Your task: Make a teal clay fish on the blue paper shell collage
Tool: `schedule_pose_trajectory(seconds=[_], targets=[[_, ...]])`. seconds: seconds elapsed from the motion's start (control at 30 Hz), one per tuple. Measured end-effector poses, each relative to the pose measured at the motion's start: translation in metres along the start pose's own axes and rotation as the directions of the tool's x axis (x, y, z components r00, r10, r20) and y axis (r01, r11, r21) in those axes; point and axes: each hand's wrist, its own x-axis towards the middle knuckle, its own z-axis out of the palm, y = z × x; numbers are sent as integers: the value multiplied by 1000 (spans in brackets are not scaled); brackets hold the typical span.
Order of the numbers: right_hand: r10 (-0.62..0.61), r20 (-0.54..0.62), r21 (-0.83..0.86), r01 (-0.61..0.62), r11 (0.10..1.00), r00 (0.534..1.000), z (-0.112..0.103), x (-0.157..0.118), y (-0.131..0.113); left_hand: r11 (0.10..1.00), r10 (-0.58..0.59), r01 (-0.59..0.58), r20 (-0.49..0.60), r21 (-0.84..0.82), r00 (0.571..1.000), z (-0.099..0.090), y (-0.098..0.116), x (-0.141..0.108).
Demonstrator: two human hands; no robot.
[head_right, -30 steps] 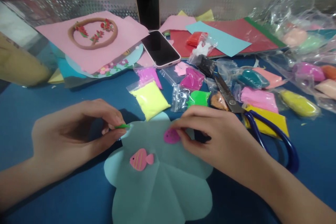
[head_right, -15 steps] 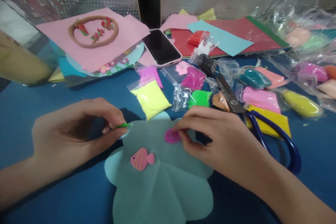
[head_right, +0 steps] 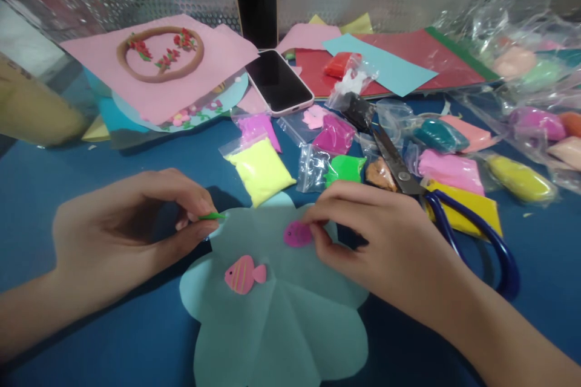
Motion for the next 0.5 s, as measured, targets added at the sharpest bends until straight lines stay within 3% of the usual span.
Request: schedule_pose_trajectory(seconds=[0.5], targets=[[2,24,-9,-2,1000,1000,0,2,-2,999,50,-50,-3,14,999,-1,-1,0]])
